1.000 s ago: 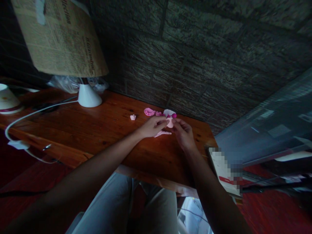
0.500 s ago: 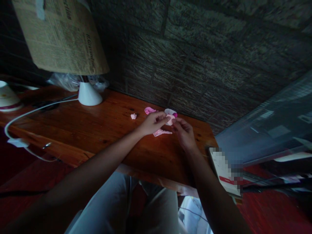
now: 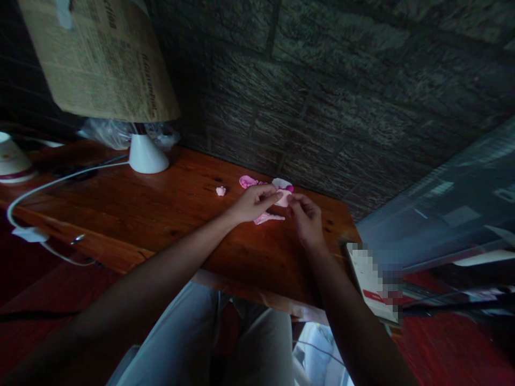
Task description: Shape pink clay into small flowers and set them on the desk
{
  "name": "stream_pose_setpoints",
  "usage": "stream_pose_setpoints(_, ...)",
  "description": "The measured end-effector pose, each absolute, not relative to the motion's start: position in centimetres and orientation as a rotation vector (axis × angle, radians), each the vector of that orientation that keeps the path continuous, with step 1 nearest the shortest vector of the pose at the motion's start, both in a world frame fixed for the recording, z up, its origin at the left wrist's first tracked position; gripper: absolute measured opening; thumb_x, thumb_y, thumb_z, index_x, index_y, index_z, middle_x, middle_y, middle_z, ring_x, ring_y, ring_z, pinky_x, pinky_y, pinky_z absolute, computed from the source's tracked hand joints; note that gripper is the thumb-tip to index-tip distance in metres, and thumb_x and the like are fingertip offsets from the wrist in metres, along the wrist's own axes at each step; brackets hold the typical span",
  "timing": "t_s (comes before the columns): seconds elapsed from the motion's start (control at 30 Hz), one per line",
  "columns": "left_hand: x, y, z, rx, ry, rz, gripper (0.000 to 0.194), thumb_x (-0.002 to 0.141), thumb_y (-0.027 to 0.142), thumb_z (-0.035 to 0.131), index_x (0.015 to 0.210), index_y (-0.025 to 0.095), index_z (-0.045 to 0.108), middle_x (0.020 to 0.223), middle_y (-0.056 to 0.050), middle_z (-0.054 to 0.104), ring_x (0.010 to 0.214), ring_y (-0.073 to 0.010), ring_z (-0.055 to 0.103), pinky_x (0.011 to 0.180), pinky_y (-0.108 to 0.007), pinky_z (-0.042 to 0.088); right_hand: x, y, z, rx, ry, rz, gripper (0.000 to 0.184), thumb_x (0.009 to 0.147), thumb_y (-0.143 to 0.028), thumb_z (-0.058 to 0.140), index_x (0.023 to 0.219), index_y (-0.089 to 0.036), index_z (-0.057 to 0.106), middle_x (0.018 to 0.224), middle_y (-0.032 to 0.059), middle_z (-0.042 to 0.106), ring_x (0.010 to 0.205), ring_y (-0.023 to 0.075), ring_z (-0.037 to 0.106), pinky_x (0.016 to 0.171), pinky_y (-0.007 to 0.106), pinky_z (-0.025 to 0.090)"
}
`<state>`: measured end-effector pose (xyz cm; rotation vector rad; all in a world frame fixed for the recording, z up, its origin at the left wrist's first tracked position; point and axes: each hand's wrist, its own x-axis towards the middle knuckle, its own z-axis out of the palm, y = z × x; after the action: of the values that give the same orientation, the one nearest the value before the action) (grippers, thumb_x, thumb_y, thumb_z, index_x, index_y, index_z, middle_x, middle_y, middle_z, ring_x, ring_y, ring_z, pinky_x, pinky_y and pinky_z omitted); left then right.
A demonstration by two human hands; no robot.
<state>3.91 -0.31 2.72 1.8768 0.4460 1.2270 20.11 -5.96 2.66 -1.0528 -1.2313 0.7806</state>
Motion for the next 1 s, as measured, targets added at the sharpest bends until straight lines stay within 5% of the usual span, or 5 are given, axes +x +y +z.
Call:
stream_pose_setpoints(0.27, 4.15, 0.43, 2.03, 1.767, 0.432, 1.293, 0.022, 0.090, 0.037, 0.066, 0.083, 0.016, 0.064, 0.074, 0.001, 0.062, 0.066, -0.0104, 0.055, 0.063, -0.023, 0.043, 20.16, -5.81, 2.68, -1.051, -1.184, 0.824, 0.033, 0.073, -0.053, 0.080, 0.088, -0.023, 0.075, 0.060, -0.0055, 0.057, 0.053, 0.0098, 0.045, 0.053, 0.025, 0.037)
stream_pose_setpoints(0.53, 4.30, 0.49, 1.67, 1.728, 0.377, 1.270, 0.027, 0.087, 0.040, 0.073, 0.100, 0.016, 0.070, 0.090, -0.004, 0.073, 0.077, -0.0126, 0.065, 0.072, -0.025, 0.050, 20.28, -5.75, 2.52, -0.978, -1.256, 0.765, 0.023, 0.078, -0.044, 0.079, 0.091, -0.026, 0.075, 0.072, -0.0035, 0.065, 0.059, 0.0105, 0.051, 0.059, 0.026, 0.042)
stream_pose_setpoints(1.0, 4.11, 0.18, 1.95, 1.696, 0.421, 1.253, 0.022, 0.083, 0.035, 0.076, 0.087, 0.013, 0.074, 0.077, -0.002, 0.069, 0.069, -0.0110, 0.060, 0.067, -0.024, 0.045, 20.33, -5.96, 2.78, -1.062, -1.288, 0.766, 0.033, 0.078, -0.053, 0.079, 0.090, -0.023, 0.075, 0.076, -0.0016, 0.068, 0.060, 0.0109, 0.051, 0.058, 0.026, 0.043)
